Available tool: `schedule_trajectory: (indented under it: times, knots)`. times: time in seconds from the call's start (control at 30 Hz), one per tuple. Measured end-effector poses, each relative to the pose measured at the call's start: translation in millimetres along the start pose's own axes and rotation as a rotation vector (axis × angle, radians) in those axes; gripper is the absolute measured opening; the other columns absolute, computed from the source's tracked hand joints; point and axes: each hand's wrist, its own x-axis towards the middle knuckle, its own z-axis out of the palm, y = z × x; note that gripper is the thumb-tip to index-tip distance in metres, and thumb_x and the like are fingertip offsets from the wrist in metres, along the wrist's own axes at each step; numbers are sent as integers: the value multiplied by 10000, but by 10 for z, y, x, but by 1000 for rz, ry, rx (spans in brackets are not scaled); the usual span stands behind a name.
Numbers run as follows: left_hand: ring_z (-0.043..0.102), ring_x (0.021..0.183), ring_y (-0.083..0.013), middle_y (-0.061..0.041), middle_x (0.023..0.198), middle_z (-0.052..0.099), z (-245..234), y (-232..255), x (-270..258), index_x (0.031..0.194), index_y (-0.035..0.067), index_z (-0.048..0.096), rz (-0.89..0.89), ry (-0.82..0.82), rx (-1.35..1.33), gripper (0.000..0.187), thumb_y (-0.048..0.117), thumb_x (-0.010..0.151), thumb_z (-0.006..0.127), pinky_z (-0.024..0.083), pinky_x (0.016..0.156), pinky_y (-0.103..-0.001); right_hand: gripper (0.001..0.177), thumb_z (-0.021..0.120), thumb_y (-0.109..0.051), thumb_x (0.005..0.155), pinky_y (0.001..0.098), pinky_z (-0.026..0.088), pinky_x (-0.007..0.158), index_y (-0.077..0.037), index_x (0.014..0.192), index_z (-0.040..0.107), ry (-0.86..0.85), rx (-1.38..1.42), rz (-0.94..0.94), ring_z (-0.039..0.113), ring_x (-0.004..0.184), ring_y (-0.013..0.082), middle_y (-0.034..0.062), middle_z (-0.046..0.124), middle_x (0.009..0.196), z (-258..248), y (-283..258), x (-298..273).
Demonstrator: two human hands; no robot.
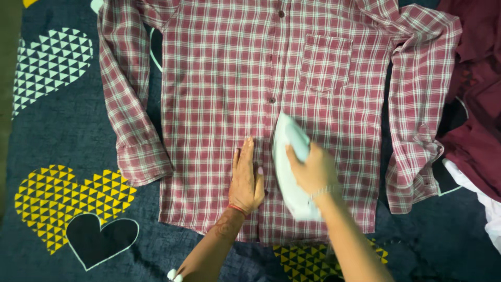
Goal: The person irons a red and white checkered shirt laid out on a bed. They smooth the fabric, use a white iron to press the back, sleeves, and front, flip the shirt to iron the other side, and then fold it. A pile of other clothes is visible nearby.
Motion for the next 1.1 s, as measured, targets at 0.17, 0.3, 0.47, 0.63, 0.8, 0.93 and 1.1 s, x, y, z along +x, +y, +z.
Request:
schedule_trajectory:
  times: [0.17,0.3,0.47,0.63,0.8,0.93,1.1]
  knots:
    - [261,1591,-368,-211,1678,321,-27,55,3,1584,-2,336,-12,4,76,718,-10,876,452,228,1303,-517,518,650,-492,915,393,569,486,22,946,699,0,-45,-89,706,495,247,164,710,628,-105,-106,150]
    - [297,1540,-360,-172,1613,399,-76,15,-108,1516,16,439,8,-45,305,594,73,931,528,223,1250,-539,530,635,-524,894,398,580,477,-7,996,690,-107,-222,-129,721,478,252,155,725,628,21,247,-373]
    - [325,1514,-319,-147,1578,454,-207,-84,-239,1480,36,509,38,-36,408,524,153,974,579,195,1238,-546,558,645,-523,887,392,579,450,18,1016,694,7,-227,-234,720,489,266,178,715,598,126,515,-745]
    - [566,1280,-298,-116,1345,628,-304,151,-243,1329,65,608,18,133,319,391,87,939,600,394,1082,-486,605,616,-544,904,357,605,424,51,997,672,9,38,-70,741,461,260,169,721,614,113,232,-383]
    - [701,805,-199,-92,1012,725,-481,826,-382,1242,45,670,-188,101,-153,286,115,967,635,575,729,-348,586,556,-519,990,396,559,509,61,989,641,-79,134,-9,718,554,249,145,691,659,124,-29,-400]
    - [723,821,-181,-129,1050,715,-581,1025,-293,1305,-18,582,-354,47,-462,378,227,1017,602,593,653,-333,452,456,-397,1077,379,544,637,-3,1082,676,-142,295,-359,723,729,229,133,729,850,285,-54,-683]
    - [652,604,-259,-152,688,680,-586,929,-253,1392,95,523,-734,-196,-302,444,305,1002,560,509,562,-383,397,479,-382,1050,420,568,753,-93,1047,749,12,-22,-191,748,837,293,136,758,1009,355,188,-548]
